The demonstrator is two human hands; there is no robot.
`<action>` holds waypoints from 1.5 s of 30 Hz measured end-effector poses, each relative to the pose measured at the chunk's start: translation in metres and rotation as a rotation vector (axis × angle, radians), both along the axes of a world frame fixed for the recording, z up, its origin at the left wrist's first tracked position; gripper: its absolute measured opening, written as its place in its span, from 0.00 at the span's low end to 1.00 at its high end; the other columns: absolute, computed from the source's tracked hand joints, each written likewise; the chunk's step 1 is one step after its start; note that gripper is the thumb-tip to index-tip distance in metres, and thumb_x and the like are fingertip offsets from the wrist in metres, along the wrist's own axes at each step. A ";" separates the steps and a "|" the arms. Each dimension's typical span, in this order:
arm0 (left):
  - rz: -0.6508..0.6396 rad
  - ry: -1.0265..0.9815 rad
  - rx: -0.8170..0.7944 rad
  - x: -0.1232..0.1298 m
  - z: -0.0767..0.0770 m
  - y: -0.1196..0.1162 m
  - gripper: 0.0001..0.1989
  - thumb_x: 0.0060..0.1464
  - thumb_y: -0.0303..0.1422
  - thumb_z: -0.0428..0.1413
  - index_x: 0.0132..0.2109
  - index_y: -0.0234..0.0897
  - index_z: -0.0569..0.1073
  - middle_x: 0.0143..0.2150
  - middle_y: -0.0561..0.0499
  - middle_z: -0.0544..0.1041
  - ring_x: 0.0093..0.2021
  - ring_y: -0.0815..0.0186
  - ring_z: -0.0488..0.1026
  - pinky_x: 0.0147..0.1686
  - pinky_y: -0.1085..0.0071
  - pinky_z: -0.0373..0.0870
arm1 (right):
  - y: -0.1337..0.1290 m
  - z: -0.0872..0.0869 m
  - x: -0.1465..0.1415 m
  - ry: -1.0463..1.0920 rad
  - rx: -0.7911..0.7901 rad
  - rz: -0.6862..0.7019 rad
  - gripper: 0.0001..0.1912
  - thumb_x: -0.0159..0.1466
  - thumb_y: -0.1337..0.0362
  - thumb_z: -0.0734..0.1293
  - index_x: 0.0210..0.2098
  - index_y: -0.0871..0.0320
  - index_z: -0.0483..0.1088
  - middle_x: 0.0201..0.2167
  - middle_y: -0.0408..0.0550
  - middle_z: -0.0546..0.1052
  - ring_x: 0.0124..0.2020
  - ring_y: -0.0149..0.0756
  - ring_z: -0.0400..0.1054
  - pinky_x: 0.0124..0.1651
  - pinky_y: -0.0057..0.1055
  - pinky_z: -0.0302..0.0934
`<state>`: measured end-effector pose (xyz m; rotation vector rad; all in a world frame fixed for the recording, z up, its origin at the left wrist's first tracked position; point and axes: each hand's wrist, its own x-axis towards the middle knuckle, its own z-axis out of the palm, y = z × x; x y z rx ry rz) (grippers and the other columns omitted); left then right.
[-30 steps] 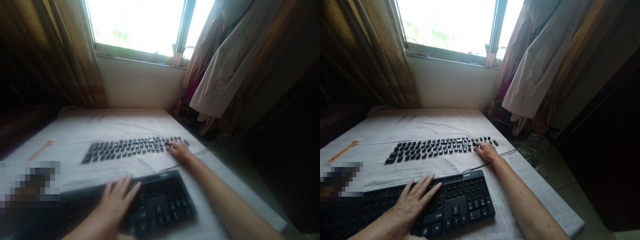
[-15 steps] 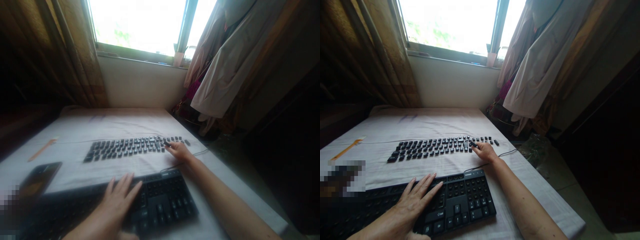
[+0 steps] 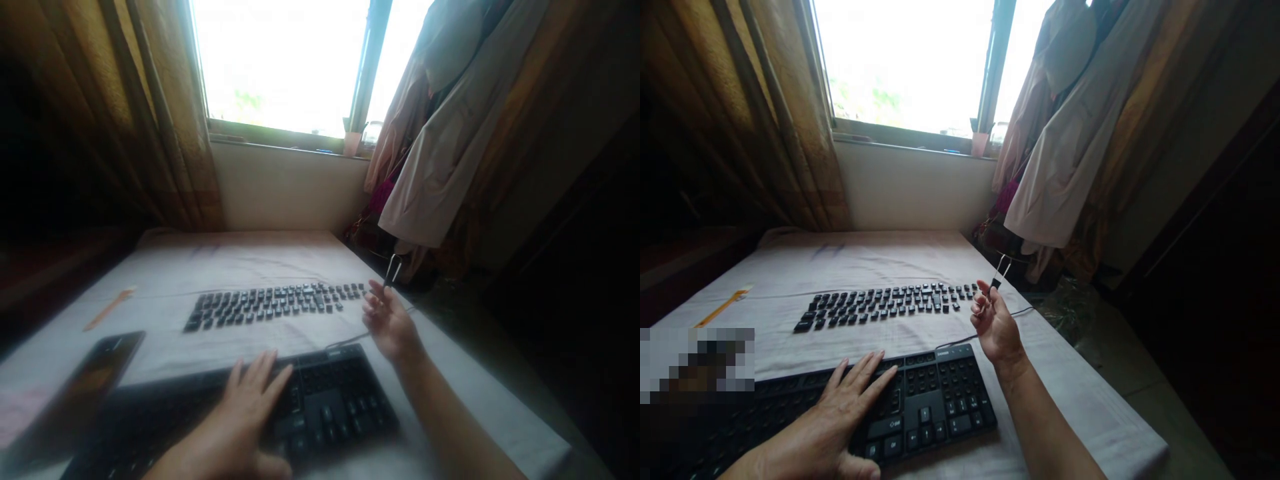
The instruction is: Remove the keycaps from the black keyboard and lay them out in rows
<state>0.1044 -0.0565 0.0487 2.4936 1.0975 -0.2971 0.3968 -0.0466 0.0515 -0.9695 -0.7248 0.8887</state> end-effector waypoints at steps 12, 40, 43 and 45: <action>-0.081 -0.023 0.032 -0.062 -0.004 0.007 0.58 0.43 0.56 0.64 0.72 0.43 0.45 0.74 0.41 0.34 0.72 0.45 0.32 0.67 0.45 0.35 | -0.029 0.014 -0.060 0.330 -0.002 0.033 0.24 0.43 0.56 0.82 0.37 0.55 0.75 0.22 0.35 0.70 0.21 0.22 0.63 0.19 0.15 0.58; 0.839 -1.229 0.001 -0.177 -0.049 0.001 0.25 0.66 0.49 0.44 0.56 0.40 0.74 0.58 0.45 0.76 0.62 0.52 0.68 0.64 0.57 0.59 | -0.038 -0.017 -0.165 -0.211 -0.453 0.035 0.15 0.54 0.50 0.72 0.30 0.56 0.79 0.26 0.48 0.76 0.23 0.34 0.67 0.23 0.27 0.65; 0.871 -1.380 -0.145 -0.176 -0.054 0.002 0.28 0.65 0.52 0.44 0.58 0.39 0.73 0.60 0.43 0.74 0.63 0.51 0.67 0.63 0.56 0.60 | -0.039 -0.019 -0.168 -0.299 -0.502 0.060 0.16 0.55 0.50 0.73 0.35 0.55 0.79 0.21 0.45 0.71 0.19 0.32 0.62 0.18 0.25 0.57; 0.851 -1.448 -0.205 -0.175 -0.055 0.003 0.30 0.64 0.55 0.44 0.59 0.38 0.71 0.60 0.42 0.73 0.64 0.50 0.65 0.64 0.54 0.59 | -0.040 -0.020 -0.172 -0.326 -0.515 0.101 0.18 0.55 0.49 0.73 0.38 0.54 0.77 0.17 0.42 0.67 0.18 0.31 0.59 0.17 0.24 0.54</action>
